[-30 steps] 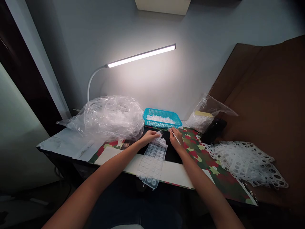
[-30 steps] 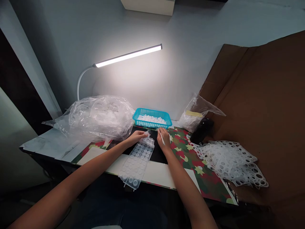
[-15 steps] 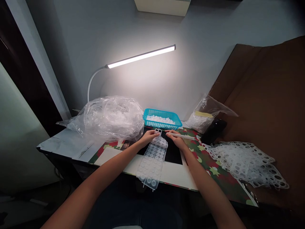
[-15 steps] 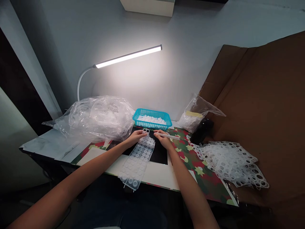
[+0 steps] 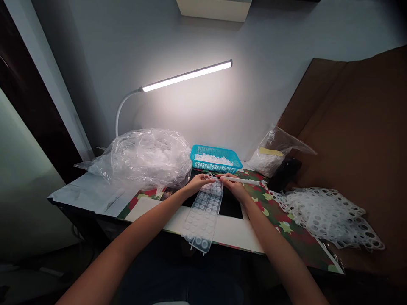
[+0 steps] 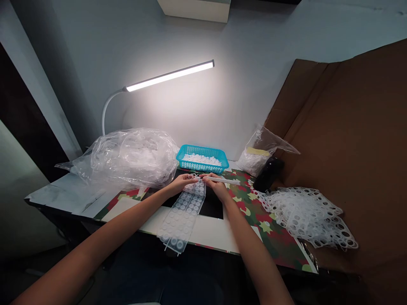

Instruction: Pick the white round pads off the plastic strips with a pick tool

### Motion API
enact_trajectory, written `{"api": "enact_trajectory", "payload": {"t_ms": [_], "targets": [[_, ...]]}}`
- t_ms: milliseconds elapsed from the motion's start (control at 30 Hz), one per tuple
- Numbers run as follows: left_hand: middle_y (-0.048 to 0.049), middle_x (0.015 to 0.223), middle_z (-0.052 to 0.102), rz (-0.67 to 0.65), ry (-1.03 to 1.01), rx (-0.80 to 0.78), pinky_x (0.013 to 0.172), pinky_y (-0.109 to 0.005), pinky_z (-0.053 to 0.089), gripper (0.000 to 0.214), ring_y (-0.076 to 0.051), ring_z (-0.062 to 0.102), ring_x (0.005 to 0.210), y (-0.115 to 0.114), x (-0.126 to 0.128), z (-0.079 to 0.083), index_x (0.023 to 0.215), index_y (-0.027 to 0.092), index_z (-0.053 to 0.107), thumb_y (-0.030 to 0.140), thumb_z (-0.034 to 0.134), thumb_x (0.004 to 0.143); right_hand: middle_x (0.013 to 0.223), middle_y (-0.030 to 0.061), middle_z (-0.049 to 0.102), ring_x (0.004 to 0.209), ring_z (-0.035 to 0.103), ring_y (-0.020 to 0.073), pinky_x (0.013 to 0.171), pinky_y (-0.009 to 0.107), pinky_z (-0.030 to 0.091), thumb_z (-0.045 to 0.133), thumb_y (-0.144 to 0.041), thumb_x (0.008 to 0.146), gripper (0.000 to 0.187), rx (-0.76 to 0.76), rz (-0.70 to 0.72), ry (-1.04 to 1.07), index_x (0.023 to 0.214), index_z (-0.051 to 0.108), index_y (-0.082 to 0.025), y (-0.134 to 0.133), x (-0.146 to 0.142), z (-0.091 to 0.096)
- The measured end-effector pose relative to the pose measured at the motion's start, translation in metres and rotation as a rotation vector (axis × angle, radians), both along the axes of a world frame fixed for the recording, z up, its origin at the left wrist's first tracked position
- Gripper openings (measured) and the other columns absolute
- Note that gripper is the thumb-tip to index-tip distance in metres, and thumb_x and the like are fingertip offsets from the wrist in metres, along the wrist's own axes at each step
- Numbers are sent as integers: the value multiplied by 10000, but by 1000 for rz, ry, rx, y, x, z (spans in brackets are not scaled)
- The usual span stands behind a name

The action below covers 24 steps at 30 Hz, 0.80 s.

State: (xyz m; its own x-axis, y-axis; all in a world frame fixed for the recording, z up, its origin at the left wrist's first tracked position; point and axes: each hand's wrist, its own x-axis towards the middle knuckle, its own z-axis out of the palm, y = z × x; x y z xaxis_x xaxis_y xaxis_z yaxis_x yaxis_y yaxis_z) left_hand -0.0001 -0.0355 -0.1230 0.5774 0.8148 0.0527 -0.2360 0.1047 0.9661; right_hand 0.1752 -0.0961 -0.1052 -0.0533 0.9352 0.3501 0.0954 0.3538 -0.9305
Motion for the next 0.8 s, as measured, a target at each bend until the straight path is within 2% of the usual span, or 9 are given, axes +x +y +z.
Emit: {"api": "enact_trajectory", "payload": {"t_ms": [133, 267, 433, 567, 800], "targets": [[-31, 673, 619, -42, 41, -15, 571, -231, 355, 368, -92, 521, 573, -5, -3, 5, 708, 91, 650, 336, 835, 506, 998, 43, 692, 953, 627, 212, 864, 373, 492, 641, -393, 750, 229, 59, -31, -49, 650, 551, -207, 0, 0, 0], [-20, 672, 620, 3, 38, 3, 557, -225, 349, 384, -88, 510, 566, -4, -3, 2, 768, 101, 668, 338, 825, 510, 963, 36, 694, 941, 625, 212, 842, 356, 480, 624, -362, 771, 200, 143, -72, -114, 654, 567, -211, -1, -3, 3], [-28, 759, 651, 66, 16, 53, 620, -234, 390, 414, -110, 557, 641, 4, -2, -5, 866, 118, 678, 329, 803, 533, 949, 46, 695, 871, 636, 208, 770, 344, 489, 555, -356, 822, 201, 256, -160, -281, 680, 562, -213, -8, -10, 7], [-49, 811, 669, 68, 31, 93, 670, -249, 408, 413, -140, 585, 715, 7, -3, -7, 902, 120, 690, 325, 789, 558, 943, 51, 698, 852, 646, 209, 749, 341, 494, 525, -332, 842, 181, 329, -202, -398, 719, 589, -215, -12, -13, 8], [-38, 747, 645, 67, 57, 170, 639, -238, 379, 365, -135, 553, 690, 3, -2, -6, 802, 111, 692, 419, 754, 615, 967, 56, 700, 877, 653, 210, 773, 340, 502, 518, -314, 850, 153, 384, -192, -461, 759, 602, -224, -11, -13, 6]]}}
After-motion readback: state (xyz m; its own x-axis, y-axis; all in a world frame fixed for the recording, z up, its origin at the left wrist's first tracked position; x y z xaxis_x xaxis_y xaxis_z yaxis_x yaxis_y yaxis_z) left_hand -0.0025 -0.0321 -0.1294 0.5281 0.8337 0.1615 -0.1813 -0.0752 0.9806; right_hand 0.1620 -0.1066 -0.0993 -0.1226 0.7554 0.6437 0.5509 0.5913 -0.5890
